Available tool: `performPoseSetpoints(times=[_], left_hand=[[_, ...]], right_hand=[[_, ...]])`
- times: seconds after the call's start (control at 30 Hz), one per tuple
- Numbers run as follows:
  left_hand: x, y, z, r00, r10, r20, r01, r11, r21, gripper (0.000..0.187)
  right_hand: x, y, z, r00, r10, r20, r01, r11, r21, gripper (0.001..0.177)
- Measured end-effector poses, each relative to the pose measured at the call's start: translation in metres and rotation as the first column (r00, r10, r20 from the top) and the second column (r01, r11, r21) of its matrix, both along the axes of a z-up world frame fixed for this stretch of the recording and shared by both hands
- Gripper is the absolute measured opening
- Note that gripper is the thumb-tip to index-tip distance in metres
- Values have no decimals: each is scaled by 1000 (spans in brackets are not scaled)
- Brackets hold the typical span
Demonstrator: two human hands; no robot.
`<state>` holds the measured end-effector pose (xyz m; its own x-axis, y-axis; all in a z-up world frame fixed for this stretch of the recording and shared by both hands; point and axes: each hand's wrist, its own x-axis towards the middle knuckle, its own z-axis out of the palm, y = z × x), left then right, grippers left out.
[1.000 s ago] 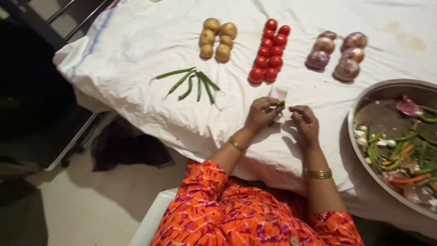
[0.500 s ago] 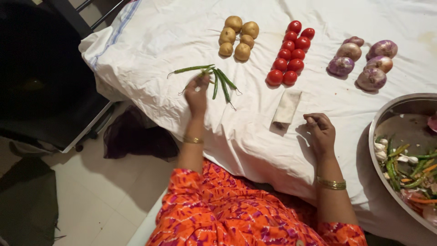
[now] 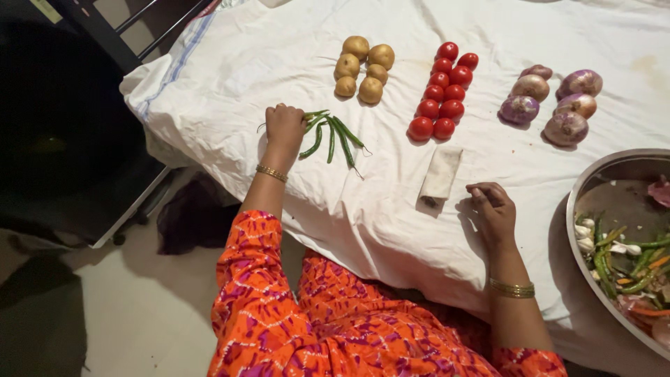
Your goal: The person wipes green chilies one by one with a cloth and places them back on the white surface, then moves several vegetables into a metal bowl.
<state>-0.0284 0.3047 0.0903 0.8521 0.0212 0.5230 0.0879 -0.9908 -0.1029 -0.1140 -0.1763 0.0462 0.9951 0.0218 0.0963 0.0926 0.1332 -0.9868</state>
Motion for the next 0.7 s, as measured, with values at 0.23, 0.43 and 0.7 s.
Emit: performPoseSetpoints(times=[0.23, 0.43, 0.7], left_hand=[[3, 6, -7, 999, -30, -13, 28, 991, -133, 14], [7, 11, -15, 995, -76, 71, 91, 963, -252, 14], [23, 10, -12, 966, -140, 218, 211, 911, -354, 9]], right_hand=[[-3, 3, 7, 1000, -10, -6, 10, 999, -44, 11], [6, -5, -5, 989, 10, 151, 6, 994, -108, 13], [1, -1, 0, 996, 7, 92, -1, 998, -59, 12]])
